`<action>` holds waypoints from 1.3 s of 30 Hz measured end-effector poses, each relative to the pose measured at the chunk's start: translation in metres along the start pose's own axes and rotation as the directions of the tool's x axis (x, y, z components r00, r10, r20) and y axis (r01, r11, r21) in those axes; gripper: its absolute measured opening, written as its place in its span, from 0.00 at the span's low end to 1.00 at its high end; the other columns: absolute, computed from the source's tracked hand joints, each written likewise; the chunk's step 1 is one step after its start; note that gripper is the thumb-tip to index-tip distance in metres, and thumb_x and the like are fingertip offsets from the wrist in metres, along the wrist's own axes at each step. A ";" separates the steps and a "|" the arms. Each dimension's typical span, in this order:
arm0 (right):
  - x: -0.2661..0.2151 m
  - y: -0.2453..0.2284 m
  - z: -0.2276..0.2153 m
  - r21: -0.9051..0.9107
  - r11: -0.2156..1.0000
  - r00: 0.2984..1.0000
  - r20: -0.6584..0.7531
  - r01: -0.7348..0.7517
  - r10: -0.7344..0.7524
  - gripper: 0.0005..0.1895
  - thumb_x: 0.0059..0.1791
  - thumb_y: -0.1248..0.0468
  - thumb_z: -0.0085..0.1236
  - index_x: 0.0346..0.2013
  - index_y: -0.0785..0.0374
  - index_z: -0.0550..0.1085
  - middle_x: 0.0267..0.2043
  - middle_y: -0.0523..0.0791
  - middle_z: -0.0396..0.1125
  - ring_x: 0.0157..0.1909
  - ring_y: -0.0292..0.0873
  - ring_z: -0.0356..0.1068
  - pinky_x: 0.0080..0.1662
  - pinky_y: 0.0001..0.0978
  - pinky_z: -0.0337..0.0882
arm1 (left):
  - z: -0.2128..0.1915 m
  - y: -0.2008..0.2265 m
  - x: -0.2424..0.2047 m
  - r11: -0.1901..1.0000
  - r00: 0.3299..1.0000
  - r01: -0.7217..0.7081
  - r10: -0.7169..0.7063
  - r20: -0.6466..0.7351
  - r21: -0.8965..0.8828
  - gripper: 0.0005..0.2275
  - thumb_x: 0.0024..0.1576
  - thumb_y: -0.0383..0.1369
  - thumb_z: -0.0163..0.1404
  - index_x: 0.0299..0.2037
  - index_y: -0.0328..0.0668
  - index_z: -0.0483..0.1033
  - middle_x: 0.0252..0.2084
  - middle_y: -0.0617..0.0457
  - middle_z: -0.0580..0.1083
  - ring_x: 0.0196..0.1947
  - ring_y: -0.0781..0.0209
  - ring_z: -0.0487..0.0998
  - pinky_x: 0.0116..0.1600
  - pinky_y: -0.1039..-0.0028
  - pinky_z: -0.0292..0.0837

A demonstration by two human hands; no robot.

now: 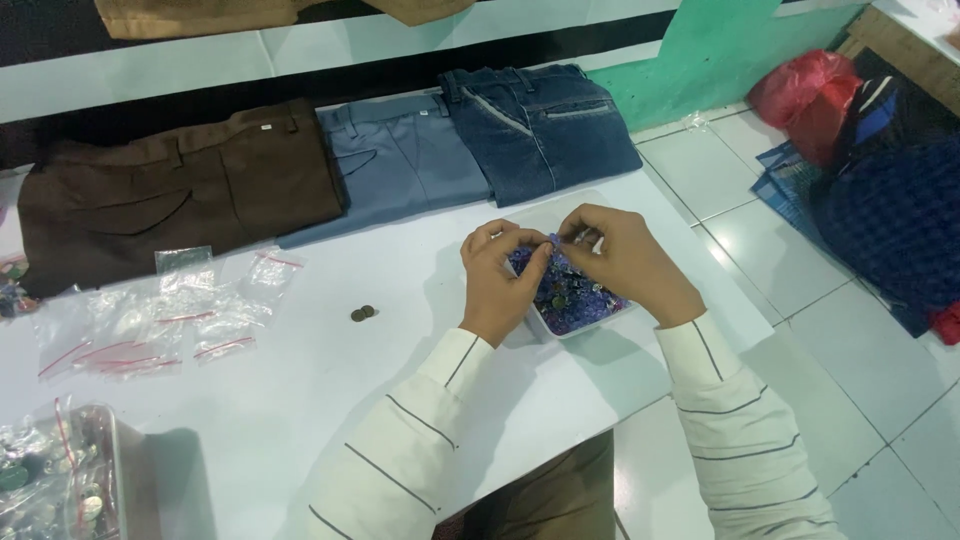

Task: The person sorts various buttons and garment trims by hand into different plastic containers and bags on a white table.

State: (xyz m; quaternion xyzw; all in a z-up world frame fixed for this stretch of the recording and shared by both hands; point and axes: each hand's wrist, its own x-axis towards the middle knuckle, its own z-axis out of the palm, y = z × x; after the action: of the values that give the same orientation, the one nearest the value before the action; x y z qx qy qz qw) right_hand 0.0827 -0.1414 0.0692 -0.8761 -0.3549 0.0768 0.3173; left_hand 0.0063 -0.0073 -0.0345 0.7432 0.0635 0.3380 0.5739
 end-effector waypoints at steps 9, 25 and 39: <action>0.019 0.025 0.031 -0.326 0.937 0.959 0.204 -0.121 0.195 0.16 0.48 0.70 0.53 0.49 0.62 0.80 0.46 0.56 0.76 0.49 0.60 0.75 0.48 0.45 0.77 | -0.002 0.006 0.000 0.999 1.000 -0.008 0.008 -0.014 0.033 0.04 0.61 0.37 0.53 0.41 0.51 0.79 0.35 0.55 0.78 0.54 0.60 0.69 0.70 0.56 0.41; 0.004 0.029 0.005 0.257 0.965 0.995 0.097 -0.057 0.033 0.11 0.47 0.70 0.60 0.44 0.64 0.78 0.40 0.50 0.76 0.49 0.48 0.73 0.58 0.43 0.64 | -0.002 0.005 0.000 1.000 1.000 0.008 -0.008 -0.002 0.021 0.05 0.62 0.37 0.52 0.41 0.51 0.79 0.37 0.55 0.78 0.55 0.59 0.68 0.71 0.55 0.39; 0.002 0.024 0.018 0.472 0.879 0.998 0.009 -0.064 0.068 0.11 0.44 0.76 0.61 0.42 0.69 0.80 0.40 0.53 0.76 0.40 0.41 0.73 0.46 0.32 0.76 | -0.004 0.003 0.001 0.997 0.998 0.035 -0.039 0.048 0.074 0.05 0.61 0.36 0.52 0.42 0.49 0.80 0.36 0.54 0.78 0.56 0.59 0.68 0.70 0.55 0.40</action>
State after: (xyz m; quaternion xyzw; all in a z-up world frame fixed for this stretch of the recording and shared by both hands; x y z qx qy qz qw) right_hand 0.0916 -0.1445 0.0402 -0.7844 -0.2944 0.1683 0.5194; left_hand 0.0038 -0.0045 -0.0309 0.7704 0.0754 0.3065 0.5539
